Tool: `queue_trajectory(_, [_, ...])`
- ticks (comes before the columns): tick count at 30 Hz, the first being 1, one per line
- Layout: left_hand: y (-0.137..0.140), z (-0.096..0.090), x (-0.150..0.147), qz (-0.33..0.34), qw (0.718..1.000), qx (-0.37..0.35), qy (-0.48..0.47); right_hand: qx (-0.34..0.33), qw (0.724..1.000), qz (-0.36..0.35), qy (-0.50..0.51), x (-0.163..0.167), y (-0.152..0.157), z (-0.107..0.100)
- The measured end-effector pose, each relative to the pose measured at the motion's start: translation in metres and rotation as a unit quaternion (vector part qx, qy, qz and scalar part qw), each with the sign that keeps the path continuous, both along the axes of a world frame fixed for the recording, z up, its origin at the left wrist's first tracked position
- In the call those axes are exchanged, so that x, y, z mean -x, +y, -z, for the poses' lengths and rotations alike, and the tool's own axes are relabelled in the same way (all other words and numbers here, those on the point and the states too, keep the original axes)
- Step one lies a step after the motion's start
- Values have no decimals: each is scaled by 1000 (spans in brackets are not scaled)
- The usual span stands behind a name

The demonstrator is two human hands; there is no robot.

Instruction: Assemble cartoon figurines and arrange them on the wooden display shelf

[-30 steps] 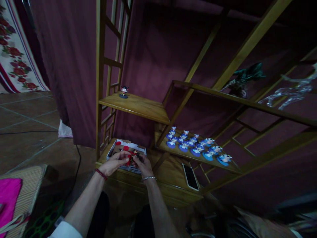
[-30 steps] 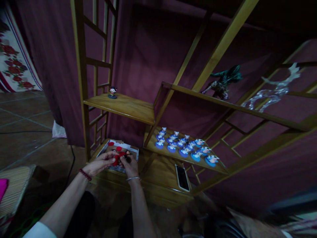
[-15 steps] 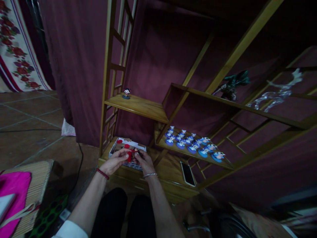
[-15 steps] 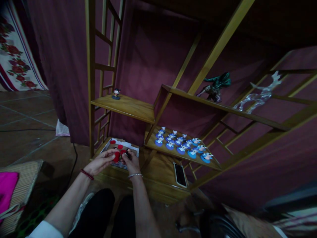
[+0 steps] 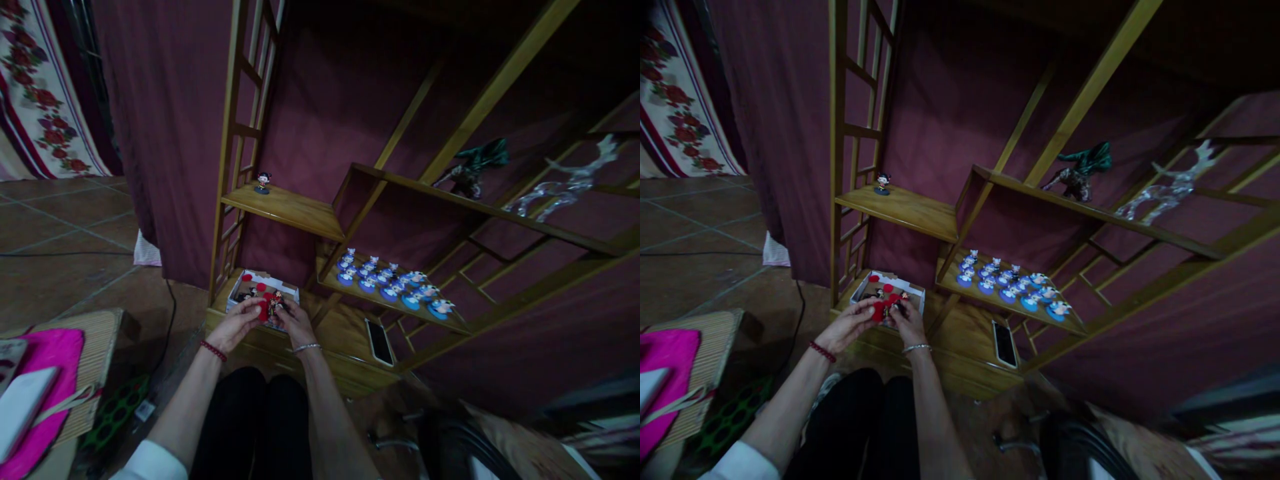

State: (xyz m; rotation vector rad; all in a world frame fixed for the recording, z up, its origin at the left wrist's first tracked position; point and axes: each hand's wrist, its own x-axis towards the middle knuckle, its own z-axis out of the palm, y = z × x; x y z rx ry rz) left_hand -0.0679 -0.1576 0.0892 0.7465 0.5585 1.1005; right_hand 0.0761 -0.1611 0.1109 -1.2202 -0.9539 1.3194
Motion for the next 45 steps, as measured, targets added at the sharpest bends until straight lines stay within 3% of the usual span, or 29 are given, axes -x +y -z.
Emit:
queue_trajectory(8, [-12, 15, -2, 2, 999, 30, -29, 20, 1000, -9, 12, -3, -4, 19])
queue_trajectory(23, [-17, 45, -6, 1, 990, 98, -105, 43, 999, -18, -16, -5, -6, 38])
queue_trajectory(45, [-15, 70, -10, 0, 983, 125, -134, -9, 995, -20, -96, -5, 7, 66])
